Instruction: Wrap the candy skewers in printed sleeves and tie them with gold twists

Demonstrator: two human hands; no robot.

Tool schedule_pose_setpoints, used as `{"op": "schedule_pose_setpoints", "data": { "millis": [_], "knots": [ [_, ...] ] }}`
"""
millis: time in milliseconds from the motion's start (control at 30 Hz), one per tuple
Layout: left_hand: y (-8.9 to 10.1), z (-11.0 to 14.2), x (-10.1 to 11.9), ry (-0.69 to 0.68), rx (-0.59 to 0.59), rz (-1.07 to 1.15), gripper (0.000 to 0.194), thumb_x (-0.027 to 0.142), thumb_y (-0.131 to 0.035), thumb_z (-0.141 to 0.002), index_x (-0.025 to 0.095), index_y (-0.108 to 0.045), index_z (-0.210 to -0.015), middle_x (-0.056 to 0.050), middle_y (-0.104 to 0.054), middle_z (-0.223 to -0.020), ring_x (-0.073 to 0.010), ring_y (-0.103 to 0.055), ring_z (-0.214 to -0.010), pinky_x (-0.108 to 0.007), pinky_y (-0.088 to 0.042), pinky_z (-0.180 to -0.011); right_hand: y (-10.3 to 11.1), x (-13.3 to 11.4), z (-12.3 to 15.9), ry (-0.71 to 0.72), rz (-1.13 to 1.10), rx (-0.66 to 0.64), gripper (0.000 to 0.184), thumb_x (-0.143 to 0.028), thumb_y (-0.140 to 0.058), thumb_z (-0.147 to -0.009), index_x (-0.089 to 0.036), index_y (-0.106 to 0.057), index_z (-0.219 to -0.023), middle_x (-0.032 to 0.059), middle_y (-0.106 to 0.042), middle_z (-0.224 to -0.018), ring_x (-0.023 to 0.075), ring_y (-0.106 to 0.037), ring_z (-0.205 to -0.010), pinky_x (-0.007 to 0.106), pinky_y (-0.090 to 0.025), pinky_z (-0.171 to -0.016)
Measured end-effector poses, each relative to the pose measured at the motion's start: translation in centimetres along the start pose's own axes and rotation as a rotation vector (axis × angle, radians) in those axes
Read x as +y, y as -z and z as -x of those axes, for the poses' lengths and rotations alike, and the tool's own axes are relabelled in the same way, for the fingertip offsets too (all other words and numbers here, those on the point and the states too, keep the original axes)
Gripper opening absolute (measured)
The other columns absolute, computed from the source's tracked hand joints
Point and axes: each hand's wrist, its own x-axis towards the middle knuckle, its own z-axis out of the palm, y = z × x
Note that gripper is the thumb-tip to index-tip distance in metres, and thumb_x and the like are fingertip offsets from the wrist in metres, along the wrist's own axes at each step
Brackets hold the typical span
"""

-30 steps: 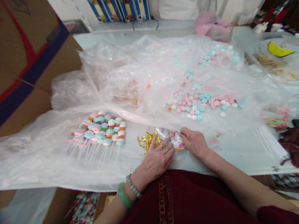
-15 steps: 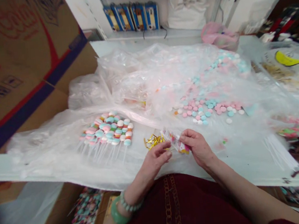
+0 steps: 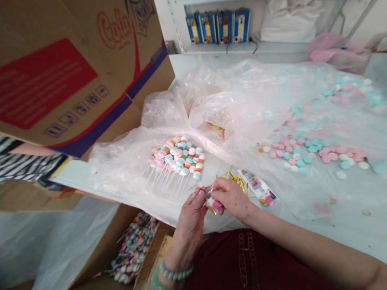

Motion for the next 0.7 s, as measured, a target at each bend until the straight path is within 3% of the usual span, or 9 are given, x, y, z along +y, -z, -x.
{"op": "schedule_pose_setpoints", "data": {
  "millis": [100,200,300,367,533,633,700],
  "knots": [
    [2.6,-0.4,1.4,-0.055,0.174,0.052,0.024,0.028,-0.082,-0.056,0.013,-0.068,-0.069,-0.001,-0.066,-0.067,-0.0117,-0.058,-0.061,-0.024,-0.047,-0.062,-2.0,-0.2,-1.7,0.136,0.437,-0.088,0.018,-0.029,-0.045,-0.088,-0.021,-0.059,-0.081,-0.0029,-0.06,-0.062,0.0118,-0.056,-0.054,0.022,-0.04,-0.056],
    [4.7,-0.7,2.4,-0.044,0.271,0.079,0.025,0.022,-0.083,-0.05,0.013,-0.066,-0.065,0.0,-0.064,-0.061,-0.0107,-0.056,-0.055,-0.023,-0.047,-0.057,-4.3,-0.2,-3.7,0.296,0.915,-0.118,0.022,-0.03,-0.042,-0.094,-0.022,-0.061,-0.099,0.003,-0.068,-0.081,0.0176,-0.063,-0.076,0.026,-0.042,-0.065],
    [5.5,-0.6,2.8,-0.066,0.294,0.147,0.024,0.019,-0.083,-0.05,0.012,-0.064,-0.064,0.001,-0.063,-0.059,-0.0094,-0.055,-0.054,-0.021,-0.047,-0.056,-5.8,0.0,-5.0,0.315,1.206,-0.215,0.028,-0.034,-0.035,-0.098,-0.02,-0.059,-0.103,0.0093,-0.067,-0.094,0.0214,-0.064,-0.084,0.029,-0.044,-0.067],
    [5.5,-0.4,2.9,-0.083,0.306,0.204,0.024,0.018,-0.082,-0.052,0.013,-0.064,-0.066,0.003,-0.062,-0.061,-0.0087,-0.055,-0.055,-0.02,-0.048,-0.056,-5.6,0.4,-5.0,0.282,1.302,-0.207,0.028,-0.031,-0.034,-0.098,-0.018,-0.059,-0.1,0.0114,-0.066,-0.098,0.0224,-0.063,-0.088,0.03,-0.044,-0.069],
    [4.5,-0.2,3.1,0.006,0.282,0.131,0.016,0.019,-0.077,-0.064,0.012,-0.064,-0.069,0.001,-0.06,-0.062,-0.0085,-0.053,-0.053,-0.02,-0.048,-0.051,-1.3,1.4,-3.0,0.182,1.252,-0.005,0.025,-0.023,-0.035,-0.095,-0.02,-0.06,-0.095,0.0083,-0.068,-0.09,0.0202,-0.062,-0.082,0.028,-0.039,-0.067],
    [3.4,-0.7,3.2,0.014,0.232,0.121,0.01,0.016,-0.073,-0.068,0.011,-0.066,-0.073,0.001,-0.059,-0.064,-0.008,-0.053,-0.053,-0.019,-0.047,-0.05,1.9,1.9,-2.1,0.074,1.059,0.221,0.018,-0.023,-0.042,-0.09,-0.02,-0.058,-0.099,0.0041,-0.065,-0.076,0.0183,-0.058,-0.07,0.026,-0.032,-0.059],
    [2.7,-1.2,3.3,0.005,0.189,0.127,0.008,0.016,-0.072,-0.071,0.011,-0.065,-0.071,0.001,-0.058,-0.063,-0.0078,-0.053,-0.054,-0.018,-0.047,-0.052,3.6,2.3,-2.2,-0.012,0.814,0.279,0.011,-0.021,-0.049,-0.083,-0.02,-0.059,-0.088,-0.0001,-0.058,-0.064,0.0156,-0.052,-0.06,0.025,-0.029,-0.056]
  ]
}}
